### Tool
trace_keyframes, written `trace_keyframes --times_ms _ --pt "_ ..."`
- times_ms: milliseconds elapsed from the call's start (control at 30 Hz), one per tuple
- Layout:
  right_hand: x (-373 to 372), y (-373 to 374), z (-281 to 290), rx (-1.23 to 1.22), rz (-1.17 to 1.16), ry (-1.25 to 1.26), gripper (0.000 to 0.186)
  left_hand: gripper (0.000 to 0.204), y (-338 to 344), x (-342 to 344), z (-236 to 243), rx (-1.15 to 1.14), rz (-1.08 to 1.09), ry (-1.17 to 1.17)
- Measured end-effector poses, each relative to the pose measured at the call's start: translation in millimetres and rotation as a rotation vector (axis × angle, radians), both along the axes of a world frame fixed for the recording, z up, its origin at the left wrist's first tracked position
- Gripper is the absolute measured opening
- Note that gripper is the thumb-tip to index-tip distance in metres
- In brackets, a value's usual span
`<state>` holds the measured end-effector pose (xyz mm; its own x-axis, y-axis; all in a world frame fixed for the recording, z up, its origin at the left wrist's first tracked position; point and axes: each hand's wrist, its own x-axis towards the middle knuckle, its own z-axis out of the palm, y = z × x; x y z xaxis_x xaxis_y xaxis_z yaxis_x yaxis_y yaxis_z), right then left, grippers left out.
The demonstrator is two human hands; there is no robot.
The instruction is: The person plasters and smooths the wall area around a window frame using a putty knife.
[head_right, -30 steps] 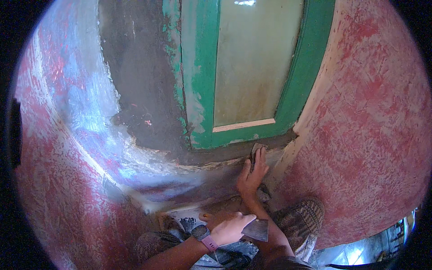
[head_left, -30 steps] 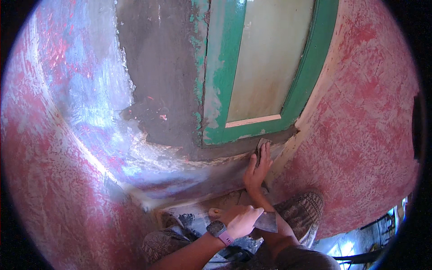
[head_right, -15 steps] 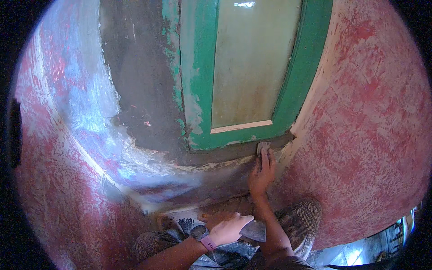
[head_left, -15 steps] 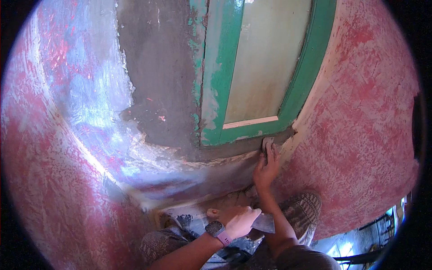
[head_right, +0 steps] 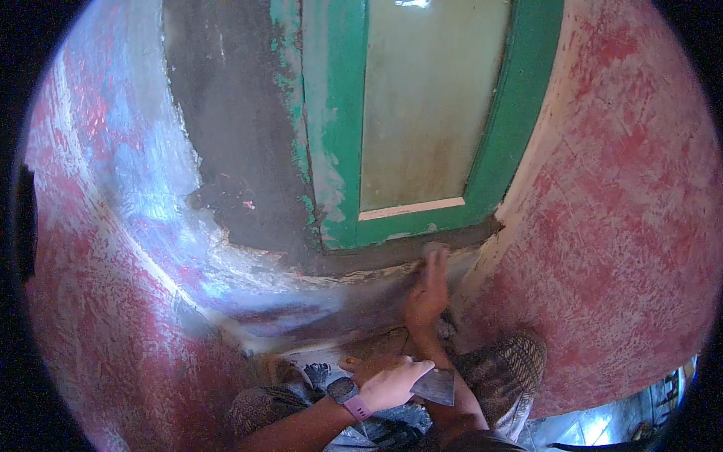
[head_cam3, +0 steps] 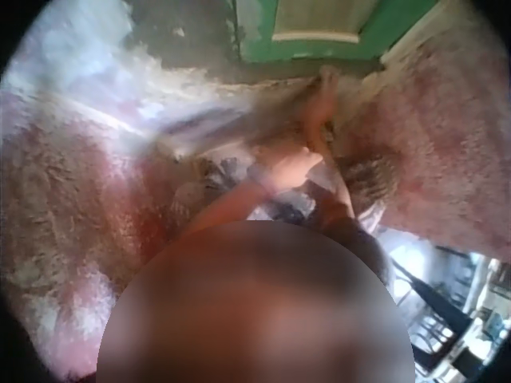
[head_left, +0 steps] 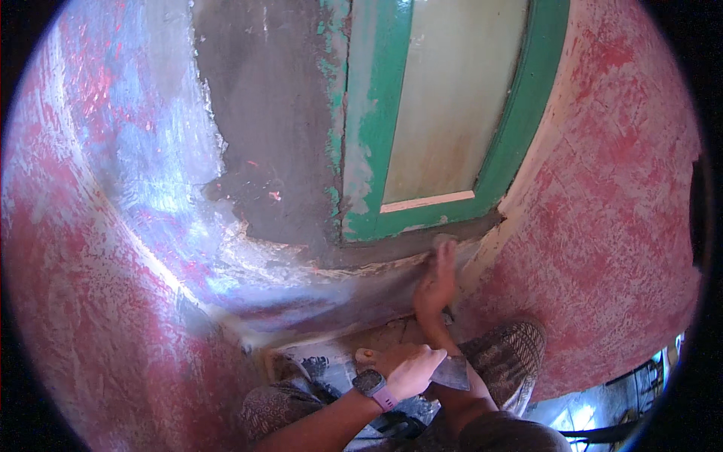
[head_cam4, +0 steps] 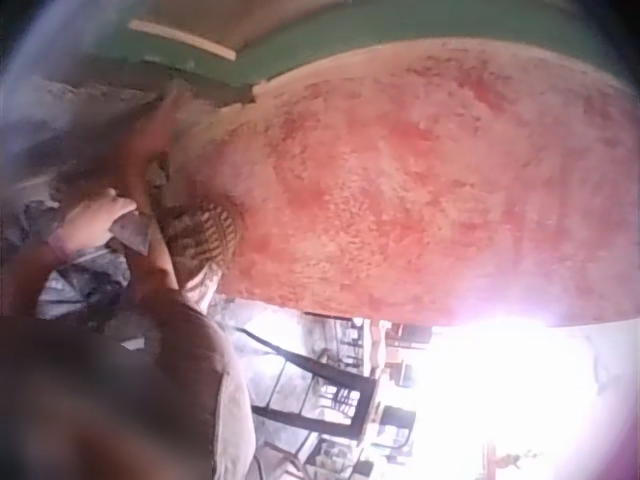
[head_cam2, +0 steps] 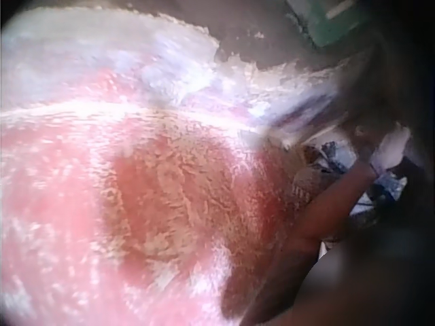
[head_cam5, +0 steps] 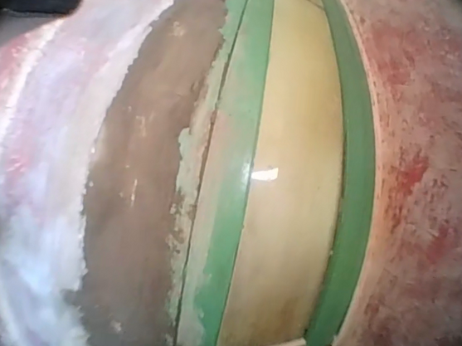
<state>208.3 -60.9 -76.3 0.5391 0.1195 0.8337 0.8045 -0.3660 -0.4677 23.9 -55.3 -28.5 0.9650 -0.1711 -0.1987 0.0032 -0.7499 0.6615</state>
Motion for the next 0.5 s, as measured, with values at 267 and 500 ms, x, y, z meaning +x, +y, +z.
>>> trace_keyframes --times_ms 267,500 --pt "-20 -6 0 -0.260 0.237 0.115 0.059 0.057 0 -3 -5 -0.074 0.043 -0.017" --pt "-55 4 12 -0.539 0.392 0.276 0.059 0.056 -4 3 0 -0.038 -0.017 -0.031"
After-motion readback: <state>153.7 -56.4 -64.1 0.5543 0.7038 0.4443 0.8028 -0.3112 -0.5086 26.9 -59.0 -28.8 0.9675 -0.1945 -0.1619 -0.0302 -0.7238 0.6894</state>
